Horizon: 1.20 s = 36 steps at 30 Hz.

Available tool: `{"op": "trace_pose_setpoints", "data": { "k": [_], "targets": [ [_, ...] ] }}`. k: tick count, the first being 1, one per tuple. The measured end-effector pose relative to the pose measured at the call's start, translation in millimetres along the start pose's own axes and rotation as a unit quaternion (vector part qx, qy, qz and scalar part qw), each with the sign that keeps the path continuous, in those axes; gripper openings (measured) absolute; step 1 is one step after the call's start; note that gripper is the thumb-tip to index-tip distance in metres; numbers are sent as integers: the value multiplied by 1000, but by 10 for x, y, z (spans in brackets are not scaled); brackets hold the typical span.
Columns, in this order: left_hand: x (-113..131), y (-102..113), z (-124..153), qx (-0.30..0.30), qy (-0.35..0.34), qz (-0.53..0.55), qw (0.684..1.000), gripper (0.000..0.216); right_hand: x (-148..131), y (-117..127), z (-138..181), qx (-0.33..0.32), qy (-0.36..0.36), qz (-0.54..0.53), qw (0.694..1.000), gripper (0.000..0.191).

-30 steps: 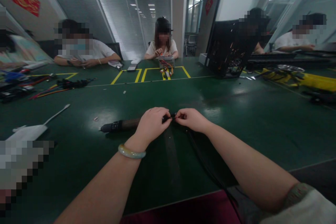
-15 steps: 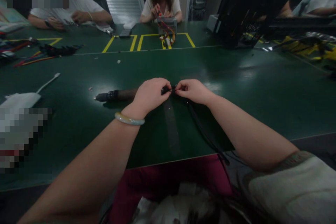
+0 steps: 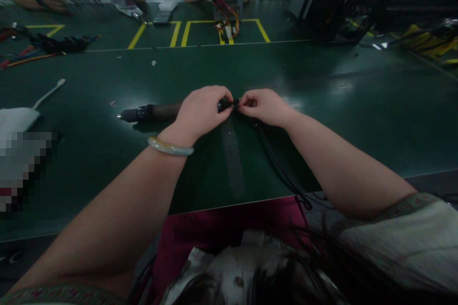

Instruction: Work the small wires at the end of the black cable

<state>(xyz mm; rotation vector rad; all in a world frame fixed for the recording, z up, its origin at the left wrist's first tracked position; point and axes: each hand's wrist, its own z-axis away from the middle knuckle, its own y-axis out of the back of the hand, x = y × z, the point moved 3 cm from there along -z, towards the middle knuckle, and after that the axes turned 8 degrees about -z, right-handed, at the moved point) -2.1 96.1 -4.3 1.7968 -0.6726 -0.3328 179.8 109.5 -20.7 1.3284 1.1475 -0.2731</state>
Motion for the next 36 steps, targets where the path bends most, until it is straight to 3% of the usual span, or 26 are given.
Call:
{"op": "trace_pose_setpoints", "data": {
  "k": [27,36],
  "targets": [
    [-3,2,-11,-9,11,-7,1000,21,-16,6,0,5,-17,-18,1000,16],
    [15,25,-10,2,-14,-7,1000,19,-27,8,8,2,-18,-13,1000,16]
  ]
}}
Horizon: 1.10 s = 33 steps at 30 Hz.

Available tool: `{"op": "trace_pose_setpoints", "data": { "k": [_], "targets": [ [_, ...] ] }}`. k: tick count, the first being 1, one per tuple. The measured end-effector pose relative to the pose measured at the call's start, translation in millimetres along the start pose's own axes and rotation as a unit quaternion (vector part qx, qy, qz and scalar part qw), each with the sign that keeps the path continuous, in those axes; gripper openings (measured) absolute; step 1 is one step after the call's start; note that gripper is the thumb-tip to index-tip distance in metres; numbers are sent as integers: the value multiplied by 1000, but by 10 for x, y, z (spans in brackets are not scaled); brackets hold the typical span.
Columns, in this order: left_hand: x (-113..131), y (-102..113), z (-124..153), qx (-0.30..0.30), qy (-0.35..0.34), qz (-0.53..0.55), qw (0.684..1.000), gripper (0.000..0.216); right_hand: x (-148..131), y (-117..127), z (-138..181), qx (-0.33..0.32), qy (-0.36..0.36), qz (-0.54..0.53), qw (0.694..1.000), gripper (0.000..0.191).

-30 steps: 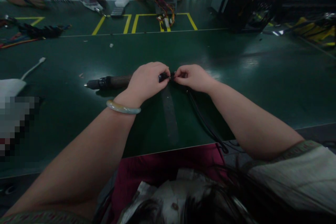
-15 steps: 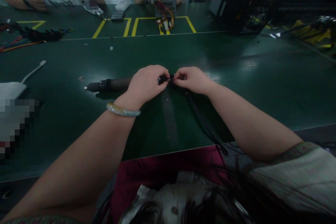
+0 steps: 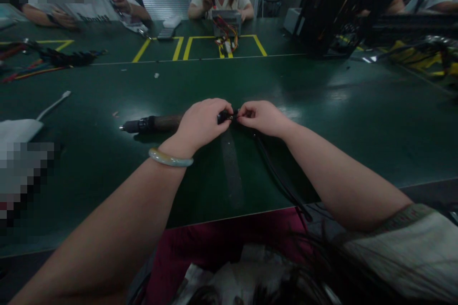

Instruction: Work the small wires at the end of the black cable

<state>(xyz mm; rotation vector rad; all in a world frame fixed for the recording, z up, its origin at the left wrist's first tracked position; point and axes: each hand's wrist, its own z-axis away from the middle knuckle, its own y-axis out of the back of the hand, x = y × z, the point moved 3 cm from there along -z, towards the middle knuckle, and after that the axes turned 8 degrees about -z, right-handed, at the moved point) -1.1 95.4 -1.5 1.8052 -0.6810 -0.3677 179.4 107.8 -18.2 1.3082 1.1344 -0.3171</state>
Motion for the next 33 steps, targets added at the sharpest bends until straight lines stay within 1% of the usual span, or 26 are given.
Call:
{"op": "trace_pose_setpoints", "data": {
  "k": [4,13,21,29,33],
  "targets": [
    [-3,10,6,3,9,-5,1000,20,17,-8,-3,2,1,-6,1000,16],
    [26,25,-8,-15,-5,0,1000,19,13,-10,-4,2,10,-10,1000,15],
    [12,19,-4,4,13,-8,1000,17,43,-17,-18,10,13,-12,1000,16],
    [22,18,-13,1,-14,4,1000,16,35,-21,-4,1,3,-21,1000,14],
    [18,20,-13,-11,3,-1,1000,21,36,-19,-6,-2,6,-23,1000,14]
  ]
}}
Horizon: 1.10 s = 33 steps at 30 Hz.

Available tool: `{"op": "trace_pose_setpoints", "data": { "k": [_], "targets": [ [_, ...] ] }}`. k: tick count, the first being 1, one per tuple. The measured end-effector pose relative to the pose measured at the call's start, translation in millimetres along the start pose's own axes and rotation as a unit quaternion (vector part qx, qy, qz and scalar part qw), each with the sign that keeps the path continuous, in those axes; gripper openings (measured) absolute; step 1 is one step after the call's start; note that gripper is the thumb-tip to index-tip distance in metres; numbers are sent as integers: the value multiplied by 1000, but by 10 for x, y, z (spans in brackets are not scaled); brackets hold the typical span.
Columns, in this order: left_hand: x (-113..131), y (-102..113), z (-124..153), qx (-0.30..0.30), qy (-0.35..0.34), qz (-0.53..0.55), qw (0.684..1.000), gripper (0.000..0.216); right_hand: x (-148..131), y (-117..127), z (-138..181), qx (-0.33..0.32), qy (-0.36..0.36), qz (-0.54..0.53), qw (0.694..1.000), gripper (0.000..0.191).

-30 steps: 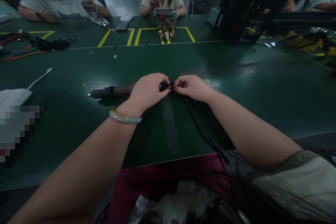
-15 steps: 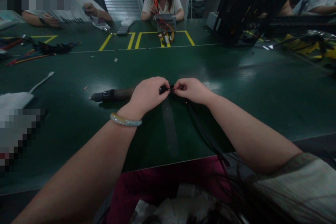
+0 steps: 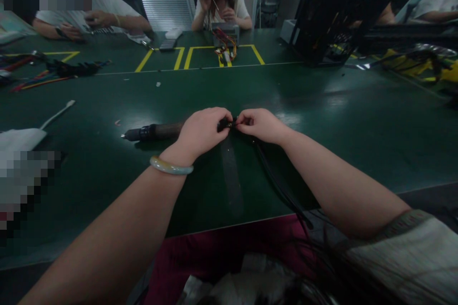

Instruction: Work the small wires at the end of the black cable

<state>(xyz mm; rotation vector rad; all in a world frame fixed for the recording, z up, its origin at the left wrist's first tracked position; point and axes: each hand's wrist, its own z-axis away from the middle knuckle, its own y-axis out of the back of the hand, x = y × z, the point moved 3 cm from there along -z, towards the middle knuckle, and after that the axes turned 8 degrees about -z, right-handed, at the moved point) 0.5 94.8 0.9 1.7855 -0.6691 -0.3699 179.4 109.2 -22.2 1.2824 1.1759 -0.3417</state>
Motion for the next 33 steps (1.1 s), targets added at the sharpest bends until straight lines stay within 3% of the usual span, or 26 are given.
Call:
{"op": "trace_pose_setpoints", "data": {
  "k": [7,21,25,33],
  "targets": [
    [-3,0,2,9,12,0,1000,13,-13,10,-2,-2,10,4,1000,16],
    [-43,-19,4,8,32,3,999,18,-39,11,-2,9,14,7,1000,15],
    [-19,4,3,2,17,3,1000,24,-64,22,6,7,8,13,1000,14],
    [4,18,-6,-3,9,1,1000,16,-73,25,7,3,3,10,1000,15]
  ]
}}
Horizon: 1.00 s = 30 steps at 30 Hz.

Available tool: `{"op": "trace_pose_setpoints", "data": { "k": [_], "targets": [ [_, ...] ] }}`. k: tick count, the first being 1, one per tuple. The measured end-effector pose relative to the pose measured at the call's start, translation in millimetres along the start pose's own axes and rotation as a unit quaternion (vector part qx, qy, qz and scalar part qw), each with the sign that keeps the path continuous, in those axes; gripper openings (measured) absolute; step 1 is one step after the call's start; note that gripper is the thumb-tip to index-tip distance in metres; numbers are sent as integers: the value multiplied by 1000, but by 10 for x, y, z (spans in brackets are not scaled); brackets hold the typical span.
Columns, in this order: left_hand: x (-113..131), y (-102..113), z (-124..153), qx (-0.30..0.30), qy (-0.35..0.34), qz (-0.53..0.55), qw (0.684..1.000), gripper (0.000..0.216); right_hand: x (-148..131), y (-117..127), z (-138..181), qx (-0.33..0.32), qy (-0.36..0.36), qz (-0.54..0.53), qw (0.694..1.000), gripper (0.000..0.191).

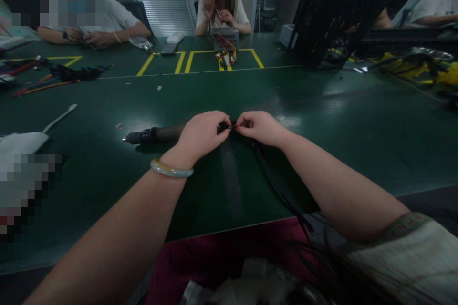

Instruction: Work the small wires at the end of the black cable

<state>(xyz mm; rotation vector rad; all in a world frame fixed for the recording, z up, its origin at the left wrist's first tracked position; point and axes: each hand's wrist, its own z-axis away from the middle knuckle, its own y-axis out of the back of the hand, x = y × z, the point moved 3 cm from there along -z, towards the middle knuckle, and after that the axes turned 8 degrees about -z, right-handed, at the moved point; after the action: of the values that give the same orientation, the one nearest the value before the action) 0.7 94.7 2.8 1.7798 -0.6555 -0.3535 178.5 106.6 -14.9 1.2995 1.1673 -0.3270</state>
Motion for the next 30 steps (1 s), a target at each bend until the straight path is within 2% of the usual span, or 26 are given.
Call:
{"op": "trace_pose_setpoints", "data": {
  "k": [16,20,26,30],
  "targets": [
    [2,18,1,11,-11,15,1000,22,43,-14,-12,3,2,-6,1000,14],
    [15,20,3,5,-24,22,999,14,45,-21,-8,4,4,-7,1000,15],
    [-11,23,8,5,16,13,1000,25,22,-12,-4,0,5,-8,1000,15],
    [11,36,4,-10,5,5,1000,25,-11,7,8,-1,2,-2,1000,14]
  ]
}}
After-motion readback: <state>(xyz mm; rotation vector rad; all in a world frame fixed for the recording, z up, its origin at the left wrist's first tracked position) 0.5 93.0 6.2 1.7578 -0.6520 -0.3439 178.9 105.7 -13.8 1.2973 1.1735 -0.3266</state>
